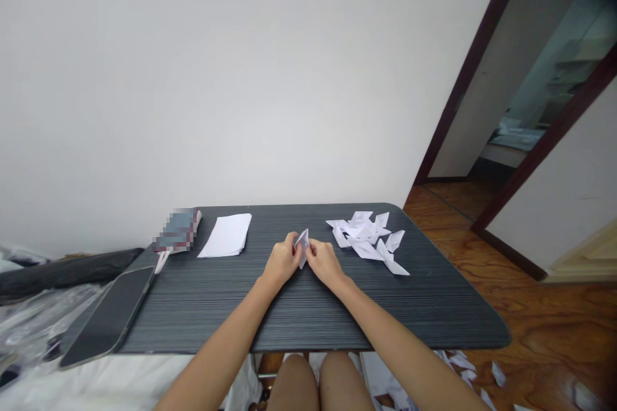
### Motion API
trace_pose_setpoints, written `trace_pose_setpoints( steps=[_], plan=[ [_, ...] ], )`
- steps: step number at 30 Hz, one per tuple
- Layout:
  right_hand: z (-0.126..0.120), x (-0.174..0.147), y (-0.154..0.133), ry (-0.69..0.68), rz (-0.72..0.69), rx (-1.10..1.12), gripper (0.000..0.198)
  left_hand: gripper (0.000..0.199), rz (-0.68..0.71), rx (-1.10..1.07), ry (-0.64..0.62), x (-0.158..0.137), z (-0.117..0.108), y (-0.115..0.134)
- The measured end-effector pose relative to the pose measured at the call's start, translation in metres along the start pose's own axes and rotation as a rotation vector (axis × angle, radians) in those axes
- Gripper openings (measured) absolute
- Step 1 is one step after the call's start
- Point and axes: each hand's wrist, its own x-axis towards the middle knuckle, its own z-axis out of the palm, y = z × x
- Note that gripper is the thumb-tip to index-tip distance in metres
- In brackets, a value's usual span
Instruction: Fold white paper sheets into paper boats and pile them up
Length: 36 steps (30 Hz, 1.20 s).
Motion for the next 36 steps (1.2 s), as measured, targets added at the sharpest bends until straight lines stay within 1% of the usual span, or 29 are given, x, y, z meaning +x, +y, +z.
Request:
trace_pose_setpoints(
  steps=[2,5,8,10,12,14,16,19,21,22,25,27,29,30,31,32,34,36],
  plan=[
    [-0.002,-0.002,-0.002,-0.012,0.004,0.066,0.025,0.026,-0.007,-0.118,-0.011,0.001,0.000,0.002],
    [-0.003,-0.002,-0.002,-0.020,0.061,0.178,0.030,0.027,-0.031,-0.329,-0.054,0.001,-0.001,0.006],
    [-0.002,0.002,0.003,0.004,0.129,0.292,0.032,0.026,-0.099,-0.516,-0.026,0.001,-0.003,0.009],
    [-0.002,0.006,0.007,-0.001,0.196,0.441,0.034,0.027,-0.156,-0.671,-0.018,0.003,-0.006,0.010],
    [-0.004,0.010,0.009,-0.041,0.253,0.648,0.037,0.029,-0.211,-0.856,-0.050,0.006,-0.008,0.010],
    [-0.008,0.013,0.009,-0.092,0.252,0.854,0.037,0.027,-0.249,-1.021,-0.075,0.009,-0.009,0.008],
    [-0.014,0.014,0.007,-0.138,0.218,1.015,0.033,0.023,-0.273,-1.143,-0.054,0.011,-0.011,0.005],
    [-0.022,0.013,0.005,-0.194,0.179,1.147,0.027,0.018,-0.307,-1.252,-0.002,0.012,-0.012,0.003],
    [-0.024,0.012,0.006,-0.214,0.163,1.150,0.022,0.017,-0.329,-1.275,-0.002,0.011,-0.013,0.002],
    [-0.024,0.012,0.007,-0.213,0.158,1.117,0.022,0.018,-0.336,-1.268,-0.014,0.010,-0.014,0.002],
    [-0.019,0.013,0.014,-0.185,0.157,0.947,0.026,0.022,-0.318,-1.173,-0.069,0.008,-0.013,0.002],
    [-0.015,0.014,0.018,-0.166,0.159,0.872,0.040,0.024,-0.281,-1.092,-0.106,0.008,-0.010,0.003],
    [-0.012,0.015,0.020,-0.137,0.172,0.849,0.057,0.030,-0.251,-1.047,-0.120,0.008,-0.007,0.003],
    [-0.012,0.015,0.021,-0.122,0.185,0.842,0.062,0.034,-0.244,-1.038,-0.123,0.008,-0.006,0.003],
    [-0.012,0.015,0.022,-0.117,0.207,0.837,0.062,0.037,-0.240,-1.031,-0.122,0.008,-0.005,0.002],
    [-0.012,0.015,0.023,-0.125,0.234,0.836,0.057,0.039,-0.239,-1.020,-0.117,0.008,-0.005,0.001],
    [-0.014,0.015,0.025,-0.171,0.282,0.840,0.040,0.045,-0.243,-0.983,-0.108,0.008,-0.004,-0.001],
    [-0.015,0.015,0.026,-0.209,0.299,0.842,0.028,0.048,-0.247,-0.925,-0.103,0.008,-0.003,-0.005]
  ],
)
